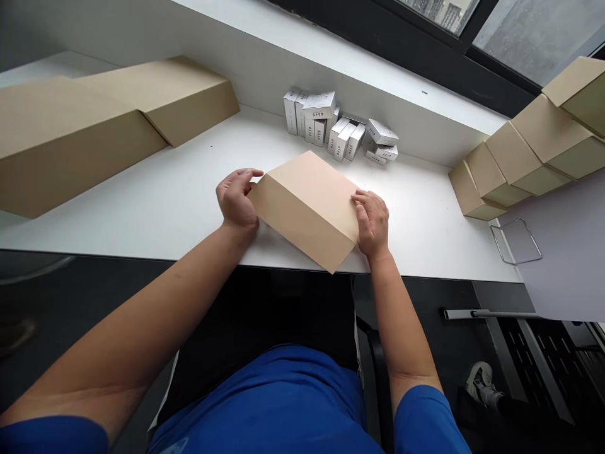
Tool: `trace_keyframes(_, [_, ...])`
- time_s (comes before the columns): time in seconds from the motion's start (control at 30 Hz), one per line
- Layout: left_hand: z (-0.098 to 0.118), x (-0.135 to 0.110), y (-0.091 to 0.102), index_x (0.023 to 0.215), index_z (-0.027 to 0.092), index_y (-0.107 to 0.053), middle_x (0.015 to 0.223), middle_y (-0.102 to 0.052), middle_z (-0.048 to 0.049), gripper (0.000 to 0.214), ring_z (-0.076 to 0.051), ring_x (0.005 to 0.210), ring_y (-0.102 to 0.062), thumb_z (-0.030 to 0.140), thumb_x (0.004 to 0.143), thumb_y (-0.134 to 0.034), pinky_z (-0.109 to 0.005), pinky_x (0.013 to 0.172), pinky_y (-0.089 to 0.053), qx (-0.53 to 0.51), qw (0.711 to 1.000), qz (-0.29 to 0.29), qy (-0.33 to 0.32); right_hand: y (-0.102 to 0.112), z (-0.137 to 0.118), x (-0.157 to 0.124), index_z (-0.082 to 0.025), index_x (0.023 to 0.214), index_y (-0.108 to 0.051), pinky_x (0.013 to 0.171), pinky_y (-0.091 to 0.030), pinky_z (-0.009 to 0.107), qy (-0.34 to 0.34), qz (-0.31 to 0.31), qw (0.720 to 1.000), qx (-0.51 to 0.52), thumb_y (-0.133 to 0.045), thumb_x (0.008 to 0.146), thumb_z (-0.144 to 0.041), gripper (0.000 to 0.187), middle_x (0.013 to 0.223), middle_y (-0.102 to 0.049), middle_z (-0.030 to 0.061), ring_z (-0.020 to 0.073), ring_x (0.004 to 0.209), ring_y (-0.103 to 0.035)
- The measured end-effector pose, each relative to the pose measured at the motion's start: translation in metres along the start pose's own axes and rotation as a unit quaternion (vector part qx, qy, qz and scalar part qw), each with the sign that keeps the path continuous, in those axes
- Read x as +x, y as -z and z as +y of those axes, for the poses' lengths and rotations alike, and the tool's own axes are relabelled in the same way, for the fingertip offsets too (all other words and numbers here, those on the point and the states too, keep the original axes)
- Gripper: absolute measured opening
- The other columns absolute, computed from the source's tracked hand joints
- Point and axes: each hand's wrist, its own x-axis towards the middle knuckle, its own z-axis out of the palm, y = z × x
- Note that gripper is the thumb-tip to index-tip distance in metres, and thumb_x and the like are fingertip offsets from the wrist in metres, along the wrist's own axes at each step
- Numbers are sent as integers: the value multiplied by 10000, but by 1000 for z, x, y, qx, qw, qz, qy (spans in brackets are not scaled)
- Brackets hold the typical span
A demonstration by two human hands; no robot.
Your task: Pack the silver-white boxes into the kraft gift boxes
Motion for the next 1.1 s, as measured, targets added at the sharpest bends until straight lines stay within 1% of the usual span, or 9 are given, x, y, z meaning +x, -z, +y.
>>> trace_keyframes(0.13, [1,6,6,875,218,-688,535,-369,28,359,-155,471,-364,573,844,-649,-301,504,-243,-66,997,18,18,2,2,-16,-311,1369,-632,1270,-434,617,74,18,996,-35,-71,1099,-614,692,1433,-700,90,308,1495,-578])
trace_keyframes(0.23, [5,5,5,851,190,-667,551,-372,22,366,-150,492,-376,550,886,-607,-299,538,-260,-94,995,35,-7,2,-3,-25,-326,1542,-471,1342,-319,665,135,8,990,-41,-59,1029,-791,806,1532,-623,112,359,1574,-493])
trace_keyframes(0.43, [22,-14,-2,737,181,-617,716,-471,-46,142,-179,702,-453,307,777,-565,-314,670,-349,-60,984,24,-166,2,-2,-27,-360,1510,-449,1385,-172,721,102,-108,983,-104,-470,808,-943,913,1557,-579,101,414,1586,-466])
trace_keyframes(0.6, [21,-17,0,763,213,-540,832,-480,-57,143,-206,770,-454,302,653,-524,-359,772,-428,-31,969,60,-236,-5,0,-27,-406,1546,-466,1293,-305,796,49,-174,976,-123,-781,653,-810,1030,1572,-555,109,453,1541,-500])
trace_keyframes(0.67, [16,-18,0,907,214,-607,943,-557,-76,247,-244,888,-567,355,715,-540,-394,894,-487,-26,961,27,-274,-4,-9,-24,-370,1579,-469,1223,-418,770,11,-112,988,-110,-774,727,-751,982,1531,-583,146,438,1495,-544])
trace_keyframes(0.73, [10,-21,-1,1145,236,-628,1165,-644,-105,390,-313,1171,-644,451,830,-548,-457,1089,-487,-5,948,-26,-318,1,-21,-15,-330,1475,-590,1133,-525,701,-9,-29,997,-67,-681,852,-692,726,1393,-668,156,398,1377,-637])
trace_keyframes(0.87, [2,-24,-1,1500,345,-463,1692,-478,-64,698,-342,1684,-308,767,945,-413,-546,1360,-277,99,932,-124,-325,20,-22,14,-283,941,-731,910,-631,561,-6,95,994,45,-581,944,-635,383,984,-733,85,288,962,-744])
trace_keyframes(0.97, [-3,-20,1,1561,399,-430,1816,-303,6,770,-270,1739,-164,868,959,-333,-485,1406,-208,147,942,-174,-245,33,13,37,-259,709,-600,771,-614,486,-48,217,972,75,-612,884,-716,490,753,-617,29,237,781,-678])
trace_keyframes(1.1, [-6,-15,4,1632,366,-399,1861,-203,5,717,-220,1750,4,766,1060,-235,-467,1435,-93,227,930,-262,-125,51,82,48,-280,655,-479,714,-560,400,-169,382,898,136,-727,753,-781,568,661,-482,-12,192,715,-574])
